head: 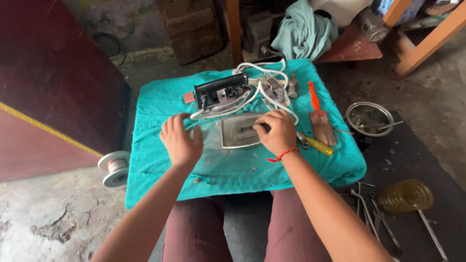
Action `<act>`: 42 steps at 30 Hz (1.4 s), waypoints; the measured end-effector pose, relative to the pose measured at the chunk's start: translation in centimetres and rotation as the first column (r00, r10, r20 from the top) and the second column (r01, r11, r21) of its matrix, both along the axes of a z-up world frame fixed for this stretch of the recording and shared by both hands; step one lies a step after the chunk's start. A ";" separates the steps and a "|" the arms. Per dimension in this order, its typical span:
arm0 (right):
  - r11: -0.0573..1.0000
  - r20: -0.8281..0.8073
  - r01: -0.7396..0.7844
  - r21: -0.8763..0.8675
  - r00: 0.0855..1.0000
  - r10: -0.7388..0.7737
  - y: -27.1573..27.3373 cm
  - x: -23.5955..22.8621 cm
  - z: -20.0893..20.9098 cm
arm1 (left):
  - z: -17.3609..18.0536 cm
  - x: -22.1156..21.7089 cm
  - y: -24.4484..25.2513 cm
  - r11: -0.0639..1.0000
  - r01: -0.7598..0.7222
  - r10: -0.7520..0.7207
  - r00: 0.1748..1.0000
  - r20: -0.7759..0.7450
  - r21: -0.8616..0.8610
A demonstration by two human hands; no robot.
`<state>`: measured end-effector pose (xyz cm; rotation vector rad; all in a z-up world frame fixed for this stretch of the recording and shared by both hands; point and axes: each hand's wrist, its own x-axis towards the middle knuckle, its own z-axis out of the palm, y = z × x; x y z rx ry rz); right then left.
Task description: The person disassembles the soleplate and heating element of an electric iron by hand, using a screwdriver to remove screws and then brushing away debris.
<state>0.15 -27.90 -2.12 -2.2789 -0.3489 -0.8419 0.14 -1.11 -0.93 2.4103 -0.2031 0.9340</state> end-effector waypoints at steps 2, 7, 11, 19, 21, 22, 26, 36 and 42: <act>0.999 -0.003 -0.031 -0.021 1.000 0.031 0.0 -0.3 0.2 | 1.7 2.0 -2.0 0.996 0.091 -0.090 0.996 -0.023 0.025; 0.999 -0.012 -0.036 0.003 0.999 0.036 -0.1 0.1 -0.4 | 3.9 9.2 -6.1 0.892 0.098 -0.090 0.995 -0.040 0.441; 0.999 -0.023 -0.032 0.009 0.999 0.032 -0.2 0.3 -0.8 | 3.4 11.9 -7.0 0.821 0.146 0.080 0.927 -0.365 0.551; 1.000 -0.057 -0.014 -0.002 0.998 0.014 -0.1 0.0 -0.2 | 2.7 11.5 -6.7 0.802 0.174 0.091 0.910 -0.404 0.572; 1.000 -0.064 -0.017 0.001 0.998 0.017 0.1 0.0 -0.2 | 2.8 11.3 -6.8 0.805 0.185 0.106 0.890 -0.443 0.564; 1.000 -0.064 -0.014 0.000 0.998 0.014 0.1 0.0 -0.2 | 3.0 11.3 -6.9 0.806 0.188 0.115 0.880 -0.461 0.561; 1.000 -0.063 -0.004 -0.006 0.998 0.004 0.1 0.0 -0.3 | 3.8 10.8 -7.1 0.805 0.198 0.127 0.863 -0.490 0.559; 1.000 -0.044 -0.010 -0.005 0.999 0.010 0.2 -0.5 0.6 | 1.3 5.9 -6.2 0.852 0.300 -0.219 0.949 -0.228 0.429; 1.000 -0.005 0.008 0.030 1.000 -0.008 0.1 -0.2 0.0 | -1.6 0.9 -4.8 0.832 0.553 -0.532 0.817 -0.223 0.044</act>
